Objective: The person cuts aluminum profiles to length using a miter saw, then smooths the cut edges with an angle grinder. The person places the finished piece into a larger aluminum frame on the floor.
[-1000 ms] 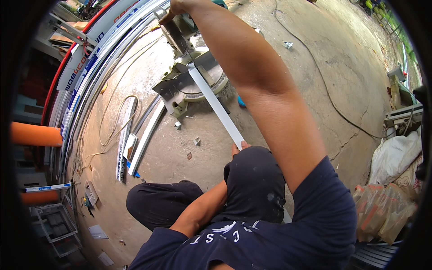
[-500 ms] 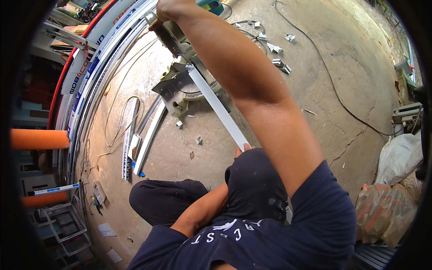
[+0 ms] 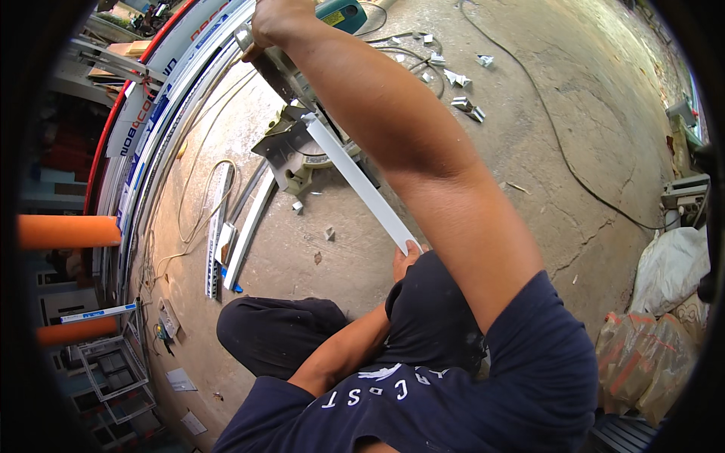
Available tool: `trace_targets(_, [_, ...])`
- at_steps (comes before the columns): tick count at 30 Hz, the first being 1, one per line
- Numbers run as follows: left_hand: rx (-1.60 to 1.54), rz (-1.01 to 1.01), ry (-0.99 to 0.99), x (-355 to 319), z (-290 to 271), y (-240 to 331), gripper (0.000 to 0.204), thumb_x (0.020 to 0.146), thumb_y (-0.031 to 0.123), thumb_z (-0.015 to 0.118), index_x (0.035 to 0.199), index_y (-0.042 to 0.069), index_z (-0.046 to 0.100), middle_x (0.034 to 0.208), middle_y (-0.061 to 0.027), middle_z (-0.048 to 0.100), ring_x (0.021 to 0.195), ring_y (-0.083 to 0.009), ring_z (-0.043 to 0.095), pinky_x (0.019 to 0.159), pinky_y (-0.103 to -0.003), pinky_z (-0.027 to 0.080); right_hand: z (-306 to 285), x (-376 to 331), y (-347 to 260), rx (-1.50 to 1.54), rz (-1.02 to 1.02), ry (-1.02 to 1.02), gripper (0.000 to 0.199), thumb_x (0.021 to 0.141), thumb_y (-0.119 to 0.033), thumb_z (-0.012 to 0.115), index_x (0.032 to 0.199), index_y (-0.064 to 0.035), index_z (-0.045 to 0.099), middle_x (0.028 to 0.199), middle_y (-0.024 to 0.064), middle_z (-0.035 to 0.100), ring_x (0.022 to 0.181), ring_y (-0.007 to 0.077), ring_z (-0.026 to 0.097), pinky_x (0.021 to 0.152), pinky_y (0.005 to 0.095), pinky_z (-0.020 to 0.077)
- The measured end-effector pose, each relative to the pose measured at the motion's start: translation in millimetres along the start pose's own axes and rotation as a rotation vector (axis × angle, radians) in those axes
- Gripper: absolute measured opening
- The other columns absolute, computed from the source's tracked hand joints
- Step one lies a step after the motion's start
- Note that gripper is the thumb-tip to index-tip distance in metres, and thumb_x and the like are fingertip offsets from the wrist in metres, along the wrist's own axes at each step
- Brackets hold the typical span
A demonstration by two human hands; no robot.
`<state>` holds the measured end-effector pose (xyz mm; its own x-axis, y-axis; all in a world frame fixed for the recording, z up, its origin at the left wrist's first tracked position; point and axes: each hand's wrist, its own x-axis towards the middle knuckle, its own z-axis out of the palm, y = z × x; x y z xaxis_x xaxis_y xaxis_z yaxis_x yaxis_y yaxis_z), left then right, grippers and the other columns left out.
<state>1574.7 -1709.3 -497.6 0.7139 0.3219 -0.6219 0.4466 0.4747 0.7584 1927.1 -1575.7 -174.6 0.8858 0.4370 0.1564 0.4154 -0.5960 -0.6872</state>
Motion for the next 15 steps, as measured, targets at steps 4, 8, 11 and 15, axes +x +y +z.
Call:
trace_targets(4, [-0.002, 0.007, 0.003, -1.0, 3.8, -2.3, 0.042, 0.108, 0.040, 0.056, 0.126, 0.002, 0.053, 0.097, -0.0106, 0.069, 0.080, -0.0166, 0.067, 0.069, -0.034, 0.057, -0.6, -1.1, 1.6, -0.035, -0.011, -0.051, 0.073, 0.072, -0.030, 0.094, 0.134, -0.0073, 0.062, 0.124, 0.0151, 0.074, 0.123, 0.0308, 0.068, 0.117, 0.0657, 0.0285])
trace_targets(8, [-0.003, 0.015, 0.008, -2.0, 6.7, -3.1, 0.042, 0.108, 0.040, 0.056, 0.125, 0.002, 0.053, 0.096, -0.0105, 0.069, 0.079, -0.0165, 0.067, 0.069, -0.033, 0.057, 12.6, -0.2, -5.3, -0.131, 0.052, 0.058, 0.098, 0.058, -0.051, 0.096, 0.137, -0.0063, 0.058, 0.125, 0.0136, 0.073, 0.119, 0.0282, 0.070, 0.101, 0.0422, 0.0509])
trace_targets(11, [0.002, 0.018, 0.010, -2.3, 7.7, -3.1, 0.042, 0.108, 0.040, 0.056, 0.125, 0.002, 0.053, 0.096, -0.0103, 0.069, 0.079, -0.0164, 0.067, 0.069, -0.033, 0.057, 18.0, -1.7, -3.6, -0.192, -0.003, 0.077, 0.112, 0.053, -0.063, 0.097, 0.141, -0.0072, 0.056, 0.128, 0.0121, 0.072, 0.119, 0.0261, 0.070, 0.096, 0.0321, 0.0570])
trace_targets(15, [0.004, 0.019, 0.014, -2.7, 8.3, -3.1, 0.042, 0.108, 0.040, 0.057, 0.124, 0.002, 0.053, 0.096, -0.0102, 0.069, 0.079, -0.0163, 0.067, 0.069, -0.033, 0.056, 20.5, -8.4, -2.3, -0.209, 0.053, 0.091, 0.112, 0.054, -0.061, 0.097, 0.143, -0.0088, 0.055, 0.129, 0.0117, 0.072, 0.120, 0.0263, 0.070, 0.097, 0.0322, 0.0569])
